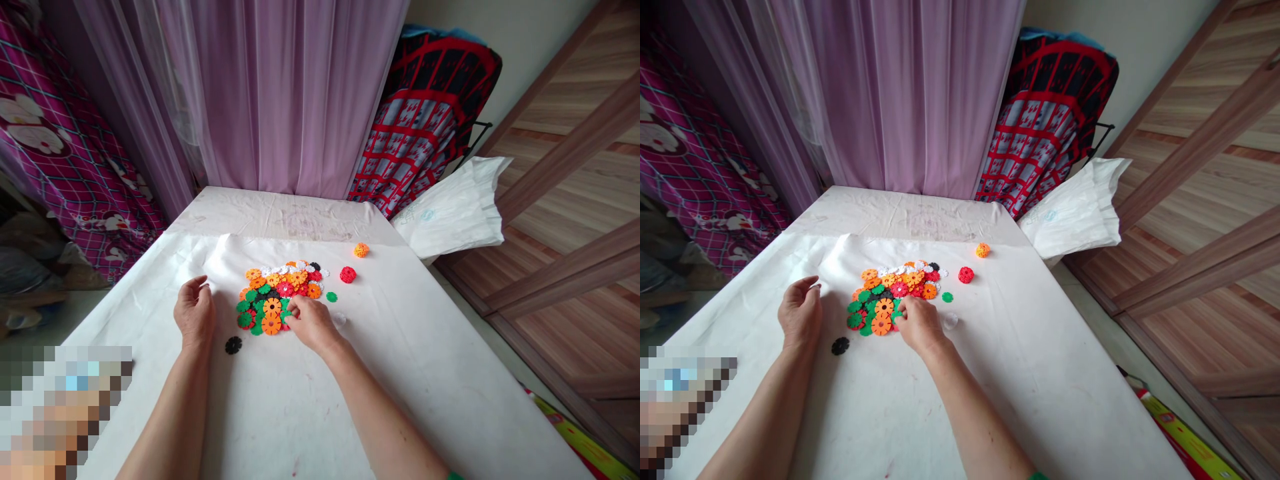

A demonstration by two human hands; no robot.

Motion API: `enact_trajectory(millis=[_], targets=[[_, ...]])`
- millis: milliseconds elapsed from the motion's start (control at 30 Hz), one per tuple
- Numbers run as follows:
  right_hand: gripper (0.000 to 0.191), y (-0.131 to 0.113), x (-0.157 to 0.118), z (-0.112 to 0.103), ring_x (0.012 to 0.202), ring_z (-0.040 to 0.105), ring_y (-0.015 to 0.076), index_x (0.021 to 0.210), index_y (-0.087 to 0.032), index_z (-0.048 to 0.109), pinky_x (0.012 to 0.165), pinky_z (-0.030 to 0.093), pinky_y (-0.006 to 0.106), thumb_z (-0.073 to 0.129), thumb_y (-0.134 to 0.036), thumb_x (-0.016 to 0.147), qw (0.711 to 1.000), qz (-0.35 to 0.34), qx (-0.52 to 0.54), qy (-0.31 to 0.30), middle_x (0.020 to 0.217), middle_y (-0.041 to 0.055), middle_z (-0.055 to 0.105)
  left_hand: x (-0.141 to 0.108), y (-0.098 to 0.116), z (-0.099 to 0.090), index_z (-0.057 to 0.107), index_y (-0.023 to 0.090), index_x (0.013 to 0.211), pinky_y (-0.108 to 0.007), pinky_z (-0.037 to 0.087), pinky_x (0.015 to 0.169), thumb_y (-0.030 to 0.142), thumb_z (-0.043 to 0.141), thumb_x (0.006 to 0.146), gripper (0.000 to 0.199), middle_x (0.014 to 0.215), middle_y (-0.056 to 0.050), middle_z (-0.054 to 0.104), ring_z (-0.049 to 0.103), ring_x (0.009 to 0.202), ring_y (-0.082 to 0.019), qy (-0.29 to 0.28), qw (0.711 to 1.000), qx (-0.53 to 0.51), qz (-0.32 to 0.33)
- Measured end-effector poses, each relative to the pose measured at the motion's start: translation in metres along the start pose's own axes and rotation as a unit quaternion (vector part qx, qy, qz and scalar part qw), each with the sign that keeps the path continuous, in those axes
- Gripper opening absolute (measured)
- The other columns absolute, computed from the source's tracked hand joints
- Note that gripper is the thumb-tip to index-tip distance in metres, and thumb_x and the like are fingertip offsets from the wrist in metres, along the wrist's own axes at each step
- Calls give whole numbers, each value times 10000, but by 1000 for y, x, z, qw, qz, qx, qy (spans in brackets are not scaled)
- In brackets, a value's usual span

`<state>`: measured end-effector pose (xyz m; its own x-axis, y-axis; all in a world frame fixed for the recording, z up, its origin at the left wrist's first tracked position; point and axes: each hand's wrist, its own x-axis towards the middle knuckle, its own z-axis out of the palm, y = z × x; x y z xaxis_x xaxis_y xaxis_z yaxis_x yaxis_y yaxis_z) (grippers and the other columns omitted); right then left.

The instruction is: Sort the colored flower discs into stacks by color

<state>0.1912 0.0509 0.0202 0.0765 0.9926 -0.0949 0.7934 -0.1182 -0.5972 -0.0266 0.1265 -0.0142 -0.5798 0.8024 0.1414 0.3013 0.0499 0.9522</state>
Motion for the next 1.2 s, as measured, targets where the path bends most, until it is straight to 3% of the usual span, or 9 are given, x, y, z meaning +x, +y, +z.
enact_trajectory(millis=[100,233,400,700,967,1200], targets=[[79,18,10,-13,746,650,142,794,-238,661,708,485,246,619,-174,775,995,26,98,22,781,-29,710,0,0,0,693,212,999,-393,479,963,319,531,741,323,975,-38,723,655,932,-210,2,1000,0,-1],[41,49,22,-46,613,598,118,788,-209,623,529,428,206,592,-201,762,967,101,232,25,684,-31,644,-1,2,-1,691,222,993,-401,475,975,316,530,740,314,945,-33,718,653,917,-213,-4,1000,10,-3],[22,81,28,-75,564,574,108,756,-195,591,472,390,185,604,-210,746,954,176,233,69,637,-31,592,-1,3,-1,686,228,996,-396,485,952,332,532,744,313,931,-30,716,660,923,-219,-9,1000,11,-2],[18,98,32,-57,565,563,104,731,-182,620,555,442,206,633,-174,722,961,193,192,58,616,-38,603,-2,7,-1,695,215,1012,-374,504,891,322,530,744,332,846,-15,694,639,807,-193,-8,1000,27,0],[27,109,34,-52,616,599,120,764,-199,663,605,445,224,638,-204,752,974,173,125,69,703,-17,682,-2,4,-1,698,214,1026,-374,503,895,326,534,746,344,873,-25,701,646,841,-201,-9,1000,27,2],[89,88,18,-56,745,657,144,812,-237,680,684,454,245,593,-230,833,988,108,14,107,804,-15,731,-3,7,-1,690,226,968,-367,512,880,334,541,726,304,835,-14,701,653,822,-199,-4,1000,22,4]])
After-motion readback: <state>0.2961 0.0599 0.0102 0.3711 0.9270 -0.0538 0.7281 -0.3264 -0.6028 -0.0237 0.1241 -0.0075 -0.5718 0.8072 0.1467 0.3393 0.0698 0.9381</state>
